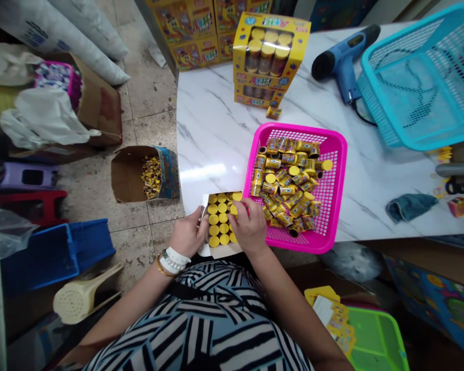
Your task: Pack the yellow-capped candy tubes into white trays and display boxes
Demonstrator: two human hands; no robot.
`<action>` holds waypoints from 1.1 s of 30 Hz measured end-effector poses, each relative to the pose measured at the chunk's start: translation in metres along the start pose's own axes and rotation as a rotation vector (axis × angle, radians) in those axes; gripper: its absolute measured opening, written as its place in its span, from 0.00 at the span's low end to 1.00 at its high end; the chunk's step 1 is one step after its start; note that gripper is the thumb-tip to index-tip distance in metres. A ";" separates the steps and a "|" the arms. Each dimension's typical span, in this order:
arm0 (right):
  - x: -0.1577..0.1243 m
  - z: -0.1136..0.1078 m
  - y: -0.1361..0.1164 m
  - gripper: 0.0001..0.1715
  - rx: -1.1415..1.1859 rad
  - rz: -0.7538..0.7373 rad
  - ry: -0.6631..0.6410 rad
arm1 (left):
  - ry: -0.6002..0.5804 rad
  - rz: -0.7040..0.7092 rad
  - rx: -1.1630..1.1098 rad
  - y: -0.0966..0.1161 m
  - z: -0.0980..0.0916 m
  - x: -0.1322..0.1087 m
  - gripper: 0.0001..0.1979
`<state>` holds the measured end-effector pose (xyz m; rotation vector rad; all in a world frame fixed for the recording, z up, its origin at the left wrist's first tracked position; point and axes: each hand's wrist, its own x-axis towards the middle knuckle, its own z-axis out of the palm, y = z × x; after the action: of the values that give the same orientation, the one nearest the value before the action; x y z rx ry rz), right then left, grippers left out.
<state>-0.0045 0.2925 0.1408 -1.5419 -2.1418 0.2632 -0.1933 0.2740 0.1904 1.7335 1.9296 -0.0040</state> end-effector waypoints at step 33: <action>-0.008 -0.025 0.024 0.19 0.254 0.047 -0.153 | 0.313 -0.066 -0.172 -0.039 -0.003 -0.002 0.17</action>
<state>0.0300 0.2898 0.1497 -1.4657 -2.0916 0.6614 -0.2304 0.2661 0.1799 1.6314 2.1351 0.4203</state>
